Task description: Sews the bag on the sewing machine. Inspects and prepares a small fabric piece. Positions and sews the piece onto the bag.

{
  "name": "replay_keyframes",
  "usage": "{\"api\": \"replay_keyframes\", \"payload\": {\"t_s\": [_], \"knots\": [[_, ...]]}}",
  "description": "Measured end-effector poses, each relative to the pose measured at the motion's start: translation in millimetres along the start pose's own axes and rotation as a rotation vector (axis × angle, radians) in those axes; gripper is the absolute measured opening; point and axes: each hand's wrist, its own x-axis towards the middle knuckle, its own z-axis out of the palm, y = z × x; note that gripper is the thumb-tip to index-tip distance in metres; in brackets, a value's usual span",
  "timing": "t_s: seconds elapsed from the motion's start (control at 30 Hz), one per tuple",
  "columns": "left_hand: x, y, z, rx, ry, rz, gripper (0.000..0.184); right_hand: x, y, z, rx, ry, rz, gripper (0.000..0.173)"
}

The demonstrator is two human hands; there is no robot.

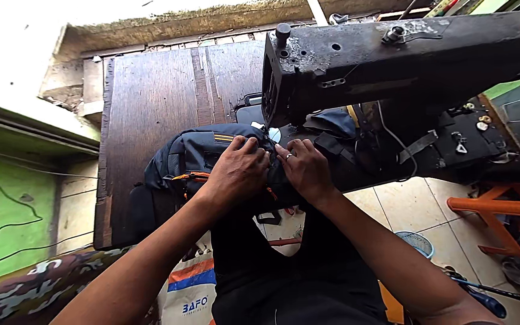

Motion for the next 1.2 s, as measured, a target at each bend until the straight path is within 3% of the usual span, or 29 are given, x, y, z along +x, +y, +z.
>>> {"api": "replay_keyframes", "payload": {"t_s": [0.33, 0.53, 0.77, 0.9, 1.03, 1.13, 1.2], "knots": [[12.1, -2.6, -17.0, 0.078, -0.128, 0.003, 0.029, -4.8, -1.4, -4.1, -0.086, -0.029, -0.076, 0.035], [10.4, -11.8, -14.6, 0.100, -0.120, 0.007, 0.047, -7.1, 0.5, -3.7, -0.109, -0.036, -0.094, 0.039], [8.3, -2.8, -10.4, 0.114, -0.132, -0.022, 0.045, -4.6, 4.4, -5.1, -0.021, -0.039, -0.073, 0.033], [7.2, -1.9, -5.3, 0.061, -0.070, -0.027, 0.045, -18.9, 34.3, -39.3, 0.052, 0.039, 0.143, 0.032], [4.3, 7.4, -12.6, -0.014, 0.006, -0.028, 0.034, -29.2, 71.4, -58.2, 0.068, 0.000, 0.423, 0.040], [10.5, 34.0, -20.8, -0.153, 0.204, -0.090, 0.022, -27.9, 81.1, -52.4, 0.089, -0.034, 0.433, 0.044], [16.5, 61.1, -18.0, -0.312, 0.235, -0.212, 0.020, -29.2, 82.3, -49.1, 0.125, -0.065, 0.430, 0.043]]}}
